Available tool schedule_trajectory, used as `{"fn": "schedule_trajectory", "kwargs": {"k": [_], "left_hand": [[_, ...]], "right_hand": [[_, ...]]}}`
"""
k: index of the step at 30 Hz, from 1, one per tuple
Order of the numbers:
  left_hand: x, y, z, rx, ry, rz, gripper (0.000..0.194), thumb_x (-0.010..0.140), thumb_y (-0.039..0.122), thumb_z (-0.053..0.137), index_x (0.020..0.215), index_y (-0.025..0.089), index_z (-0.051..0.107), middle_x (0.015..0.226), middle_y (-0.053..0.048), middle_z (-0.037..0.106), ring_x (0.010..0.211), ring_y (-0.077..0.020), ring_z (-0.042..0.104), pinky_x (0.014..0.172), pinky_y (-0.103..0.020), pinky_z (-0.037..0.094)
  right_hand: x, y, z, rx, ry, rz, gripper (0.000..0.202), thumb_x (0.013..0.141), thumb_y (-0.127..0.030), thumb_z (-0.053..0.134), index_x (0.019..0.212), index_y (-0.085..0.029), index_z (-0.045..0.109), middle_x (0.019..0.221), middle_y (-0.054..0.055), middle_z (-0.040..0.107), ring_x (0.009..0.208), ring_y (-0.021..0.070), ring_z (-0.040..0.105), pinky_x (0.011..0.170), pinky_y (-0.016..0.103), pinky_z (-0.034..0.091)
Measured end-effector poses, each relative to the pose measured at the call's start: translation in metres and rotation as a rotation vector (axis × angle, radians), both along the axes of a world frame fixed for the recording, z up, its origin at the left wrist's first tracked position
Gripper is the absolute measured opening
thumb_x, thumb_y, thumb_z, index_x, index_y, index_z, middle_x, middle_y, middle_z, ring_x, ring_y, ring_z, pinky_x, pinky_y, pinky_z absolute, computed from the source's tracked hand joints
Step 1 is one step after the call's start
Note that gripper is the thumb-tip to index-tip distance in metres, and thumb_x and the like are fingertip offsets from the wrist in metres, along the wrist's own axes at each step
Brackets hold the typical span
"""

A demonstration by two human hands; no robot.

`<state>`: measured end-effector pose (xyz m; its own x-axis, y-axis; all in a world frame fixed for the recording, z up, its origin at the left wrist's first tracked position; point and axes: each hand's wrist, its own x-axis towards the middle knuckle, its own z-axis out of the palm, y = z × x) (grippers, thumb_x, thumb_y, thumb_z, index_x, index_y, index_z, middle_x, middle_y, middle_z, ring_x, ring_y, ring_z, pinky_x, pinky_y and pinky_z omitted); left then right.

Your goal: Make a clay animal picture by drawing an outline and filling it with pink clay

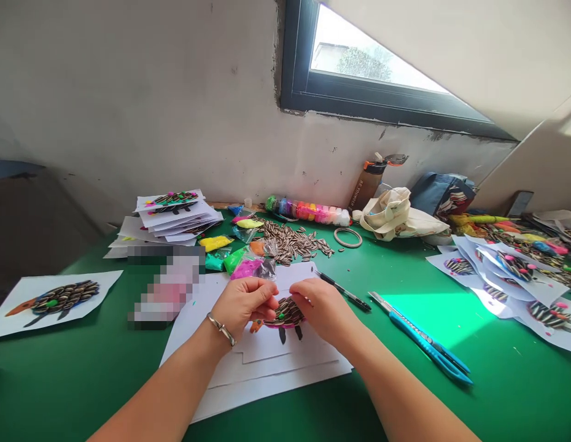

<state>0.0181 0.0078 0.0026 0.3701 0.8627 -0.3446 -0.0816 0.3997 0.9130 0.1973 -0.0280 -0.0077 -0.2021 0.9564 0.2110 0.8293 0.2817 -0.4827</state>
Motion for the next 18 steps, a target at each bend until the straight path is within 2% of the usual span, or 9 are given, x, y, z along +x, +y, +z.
{"fn": "schedule_trajectory", "kwargs": {"k": [2,5,12,15,18], "left_hand": [[-0.001,0.001,-0.002,0.037,0.006,-0.010,0.047,0.053,0.055,0.081,0.064,0.013,0.062,0.047,0.002,0.059,0.036,-0.0086,0.052,0.031,-0.017,0.039],[-0.001,0.001,-0.004,0.074,0.011,-0.015,0.047,0.056,0.057,0.079,0.060,0.014,0.059,0.042,0.004,0.054,0.033,-0.0082,0.046,0.028,-0.018,0.036],[0.001,0.002,-0.006,0.056,0.033,0.001,0.046,0.053,0.055,0.080,0.064,0.015,0.060,0.050,0.002,0.057,0.038,-0.0091,0.048,0.026,-0.018,0.035],[0.002,0.002,-0.006,0.057,0.036,0.013,0.045,0.054,0.054,0.079,0.065,0.015,0.060,0.051,0.002,0.058,0.039,-0.0095,0.049,0.026,-0.018,0.035],[0.002,0.002,-0.006,0.062,0.049,0.016,0.043,0.055,0.053,0.078,0.065,0.015,0.060,0.052,0.001,0.058,0.040,-0.0099,0.051,0.027,-0.017,0.035]], "right_hand": [[0.001,0.002,-0.003,0.041,0.007,0.025,0.015,0.081,-0.007,0.059,0.081,-0.018,0.069,0.083,0.004,0.065,0.081,0.0170,0.056,0.072,0.026,0.043],[0.002,0.005,-0.009,0.078,0.003,0.047,0.011,0.079,-0.008,0.062,0.079,-0.017,0.069,0.088,0.006,0.064,0.084,0.0175,0.055,0.075,0.028,0.044],[0.001,0.009,-0.019,0.104,-0.053,0.088,0.018,0.078,-0.006,0.062,0.074,-0.020,0.072,0.085,0.005,0.065,0.083,0.0177,0.054,0.076,0.029,0.043],[0.001,0.009,-0.019,0.113,-0.085,0.105,0.021,0.079,-0.006,0.060,0.073,-0.022,0.072,0.082,0.004,0.066,0.082,0.0176,0.053,0.076,0.029,0.042],[0.002,0.007,-0.016,0.102,-0.085,0.105,0.027,0.077,-0.001,0.056,0.081,-0.022,0.073,0.084,0.004,0.068,0.083,0.0181,0.054,0.078,0.030,0.042]]}}
